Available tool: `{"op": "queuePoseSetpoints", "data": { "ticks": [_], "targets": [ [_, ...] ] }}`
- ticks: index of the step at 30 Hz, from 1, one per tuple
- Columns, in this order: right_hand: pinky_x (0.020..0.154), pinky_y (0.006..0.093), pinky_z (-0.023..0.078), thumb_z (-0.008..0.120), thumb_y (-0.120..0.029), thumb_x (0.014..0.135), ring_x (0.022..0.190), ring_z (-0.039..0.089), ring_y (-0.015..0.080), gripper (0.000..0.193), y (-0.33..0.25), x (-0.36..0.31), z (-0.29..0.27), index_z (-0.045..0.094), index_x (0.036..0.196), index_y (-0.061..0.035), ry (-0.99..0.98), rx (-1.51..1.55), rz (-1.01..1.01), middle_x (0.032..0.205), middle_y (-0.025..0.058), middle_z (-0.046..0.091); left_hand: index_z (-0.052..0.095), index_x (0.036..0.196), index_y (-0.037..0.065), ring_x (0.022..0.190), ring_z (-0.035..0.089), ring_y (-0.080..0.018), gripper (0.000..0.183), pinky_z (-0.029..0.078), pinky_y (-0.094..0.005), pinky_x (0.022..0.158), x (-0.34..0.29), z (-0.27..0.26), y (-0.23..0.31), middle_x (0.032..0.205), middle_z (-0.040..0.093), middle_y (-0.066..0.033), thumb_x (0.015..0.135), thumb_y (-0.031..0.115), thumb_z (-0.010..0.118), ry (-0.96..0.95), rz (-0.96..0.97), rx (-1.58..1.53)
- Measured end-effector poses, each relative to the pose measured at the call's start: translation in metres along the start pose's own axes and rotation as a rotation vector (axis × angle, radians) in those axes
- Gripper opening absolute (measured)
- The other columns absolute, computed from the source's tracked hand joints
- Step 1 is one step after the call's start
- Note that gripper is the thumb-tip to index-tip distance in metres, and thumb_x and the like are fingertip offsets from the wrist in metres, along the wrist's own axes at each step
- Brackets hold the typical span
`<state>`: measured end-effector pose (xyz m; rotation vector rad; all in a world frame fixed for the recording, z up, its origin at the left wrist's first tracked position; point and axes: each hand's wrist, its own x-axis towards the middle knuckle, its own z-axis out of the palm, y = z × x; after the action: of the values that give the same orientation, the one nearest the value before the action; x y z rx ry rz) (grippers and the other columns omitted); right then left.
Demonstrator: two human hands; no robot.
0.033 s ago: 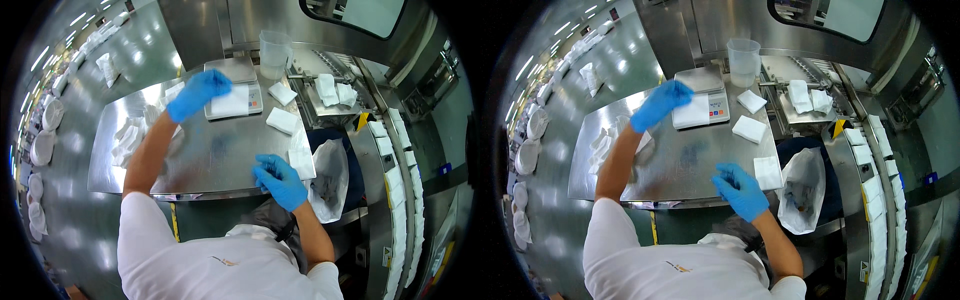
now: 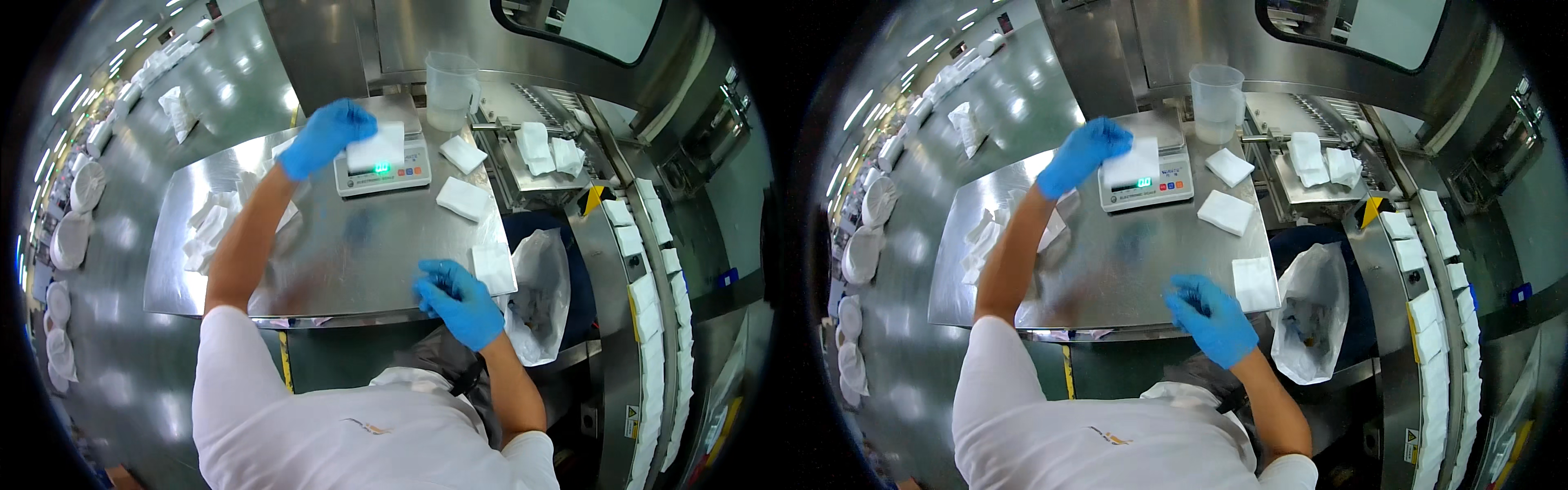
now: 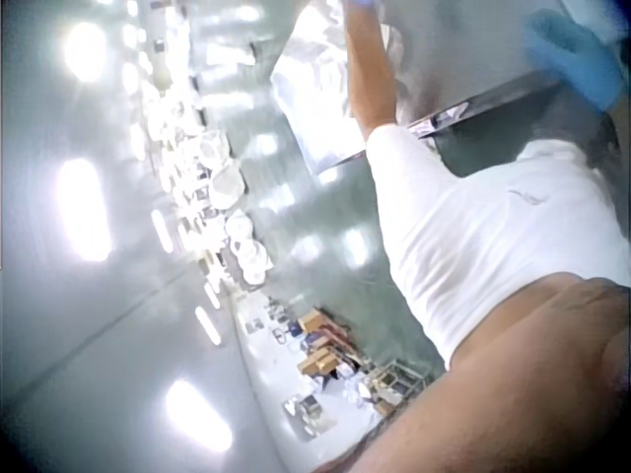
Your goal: The person repeatedly picks up white rectangular items, places them on a digital scale to check weight, and then moves them to a conveyor belt. The person also interacts with a touchscreen control panel on the packaging machine.
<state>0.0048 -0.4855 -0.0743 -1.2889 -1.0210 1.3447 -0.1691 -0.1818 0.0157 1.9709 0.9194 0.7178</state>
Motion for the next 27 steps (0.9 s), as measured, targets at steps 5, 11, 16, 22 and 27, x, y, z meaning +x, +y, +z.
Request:
{"op": "queuePoseSetpoints", "data": {
  "ticks": [5, 11, 16, 22, 27],
  "targets": [
    [0.083, 0.0243, 0.053, 0.067, -0.013, 0.099, 0.091, 0.064, 0.0108, 0.04, 0.013, -0.036, -0.005, 0.058, 0.135, 0.0002, -0.067, -0.185, -0.012, 0.107, 0.007, 0.069, 0.072, 0.103, 0.002, 0.089, 0.063, -0.0157, 0.03, 0.052, -0.0316, 0.083, 0.09, -0.03, -0.051, 0.098, 0.07, -0.0089, 0.089, 0.028, 0.077, 0.069, -0.014, 0.178],
    [0.084, 0.0236, 0.053, 0.068, -0.009, 0.098, 0.093, 0.065, 0.0103, 0.04, 0.03, -0.079, -0.024, 0.058, 0.136, -0.0013, 0.087, -0.161, 0.058, 0.109, 0.0062, 0.07, 0.072, 0.113, 0.003, 0.11, 0.066, -0.0358, 0.052, 0.052, -0.0421, 0.095, 0.103, -0.028, -0.031, 0.117, 0.069, -0.0206, 0.088, 0.048, 0.071, 0.064, -0.007, 0.807],
    [0.084, 0.0247, 0.053, 0.068, -0.009, 0.097, 0.093, 0.064, 0.0105, 0.039, 0.044, -0.096, -0.034, 0.059, 0.134, -0.0004, 0.134, -0.068, 0.138, 0.109, 0.007, 0.07, 0.065, 0.126, 0.0, 0.116, 0.062, -0.0375, 0.07, 0.049, -0.0425, 0.102, 0.117, -0.049, -0.034, 0.126, 0.065, -0.0208, 0.085, 0.057, 0.072, -0.067, 0.077, 0.774],
    [0.086, 0.0261, 0.052, 0.068, -0.018, 0.099, 0.095, 0.062, 0.011, 0.041, 0.047, -0.102, -0.036, 0.059, 0.134, 0.0011, 0.121, -0.077, 0.17, 0.109, 0.0086, 0.07, 0.059, 0.138, 0.003, 0.125, 0.058, -0.037, 0.08, 0.045, -0.044, 0.109, 0.137, -0.057, -0.038, 0.137, 0.059, -0.0192, 0.084, 0.06, 0.073, -0.186, 0.081, 0.826],
    [0.086, 0.026, 0.054, 0.066, -0.006, 0.098, 0.097, 0.065, 0.0133, 0.038, 0.053, -0.104, -0.04, 0.059, 0.135, -0.0007, 0.117, -0.029, 0.194, 0.114, 0.0096, 0.07, 0.054, 0.141, 0.0, 0.127, 0.056, -0.0374, 0.087, 0.043, -0.0447, 0.111, 0.139, -0.052, -0.029, 0.138, 0.058, -0.02, 0.082, 0.059, 0.075, -0.284, 0.074, 0.875]
  ]
}}
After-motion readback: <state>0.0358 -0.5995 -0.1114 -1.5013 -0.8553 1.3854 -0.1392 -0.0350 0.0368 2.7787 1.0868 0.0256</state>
